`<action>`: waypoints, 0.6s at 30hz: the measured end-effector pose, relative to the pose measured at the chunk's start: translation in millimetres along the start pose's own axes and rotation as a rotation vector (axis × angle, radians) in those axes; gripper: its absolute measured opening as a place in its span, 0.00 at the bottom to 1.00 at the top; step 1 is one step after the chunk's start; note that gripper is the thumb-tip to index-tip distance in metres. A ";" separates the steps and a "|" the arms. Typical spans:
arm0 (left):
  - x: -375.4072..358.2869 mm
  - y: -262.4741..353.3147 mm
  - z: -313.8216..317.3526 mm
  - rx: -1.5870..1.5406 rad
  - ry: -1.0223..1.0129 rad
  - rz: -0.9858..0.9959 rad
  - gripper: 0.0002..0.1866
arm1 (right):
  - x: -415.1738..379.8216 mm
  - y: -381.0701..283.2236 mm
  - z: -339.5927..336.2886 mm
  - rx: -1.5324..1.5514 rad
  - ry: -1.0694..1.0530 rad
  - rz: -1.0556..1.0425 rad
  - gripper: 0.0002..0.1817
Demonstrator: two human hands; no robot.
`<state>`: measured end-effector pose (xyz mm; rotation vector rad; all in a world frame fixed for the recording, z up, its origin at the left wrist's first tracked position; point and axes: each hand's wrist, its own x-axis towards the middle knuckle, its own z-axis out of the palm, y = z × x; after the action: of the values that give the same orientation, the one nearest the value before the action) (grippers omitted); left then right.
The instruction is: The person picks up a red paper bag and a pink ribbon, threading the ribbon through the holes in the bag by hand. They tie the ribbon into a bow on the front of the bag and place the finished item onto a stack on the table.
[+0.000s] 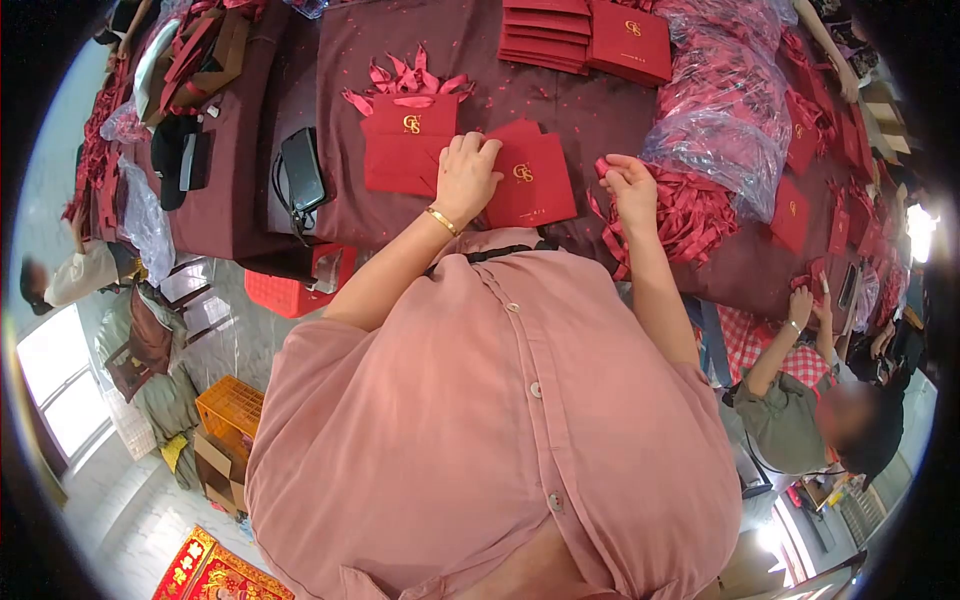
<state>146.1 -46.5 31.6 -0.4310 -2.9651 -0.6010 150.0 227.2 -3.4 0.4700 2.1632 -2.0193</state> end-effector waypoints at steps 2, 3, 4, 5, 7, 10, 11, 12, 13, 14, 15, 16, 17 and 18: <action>-0.1 2.5 -3.5 -0.025 0.002 0.007 0.22 | -0.8 -5.5 -0.9 0.079 -0.006 0.033 0.13; 0.0 3.1 -4.8 -0.050 0.006 0.013 0.21 | 0.1 -7.8 -1.5 0.081 -0.015 0.020 0.12; 0.2 2.8 -5.5 -0.049 0.005 0.013 0.21 | 1.5 -8.4 -1.8 0.083 -0.024 0.008 0.11; 0.7 1.9 -6.1 -0.077 -0.009 0.002 0.20 | 3.9 -7.0 -2.2 0.083 -0.024 0.008 0.11; 0.7 -0.6 -6.9 -0.105 -0.023 -0.011 0.18 | 11.8 2.0 -4.8 0.015 0.024 -0.035 0.11; 0.5 -1.6 -8.8 -0.154 -0.003 -0.028 0.17 | 28.4 18.4 -7.0 -0.376 0.042 -0.053 0.13; -0.8 -0.2 -9.9 -0.143 0.007 -0.018 0.17 | 33.4 23.5 -6.2 -0.375 0.042 -0.053 0.13; -1.7 1.1 -10.9 -0.131 0.016 -0.007 0.16 | 34.6 20.7 0.2 -0.467 0.059 -0.108 0.15; -2.1 2.0 -11.4 -0.131 0.016 -0.006 0.16 | 35.7 18.1 7.1 -0.559 0.076 -0.164 0.16; -2.4 2.8 -11.8 -0.140 0.014 -0.016 0.15 | 37.5 15.0 13.6 -0.619 0.060 -0.185 0.18; -2.7 3.1 -12.3 -0.148 0.012 -0.026 0.14 | 39.7 11.5 20.5 -0.617 0.061 -0.186 0.18; -3.0 2.3 -11.2 -0.147 0.013 -0.026 0.14 | 42.3 7.7 27.3 -0.733 0.005 -0.288 0.19; -3.3 0.4 -9.0 -0.197 0.023 -0.053 0.13 | 44.2 4.0 34.5 -0.847 -0.052 -0.393 0.19; -2.5 -0.2 -9.7 -0.247 0.033 -0.081 0.12 | 46.2 5.3 40.6 -0.826 -0.091 -0.464 0.21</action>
<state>148.7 -51.1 40.1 -0.3154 -2.8978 -0.9797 104.0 193.2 -26.5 -0.2497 2.9351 -1.0452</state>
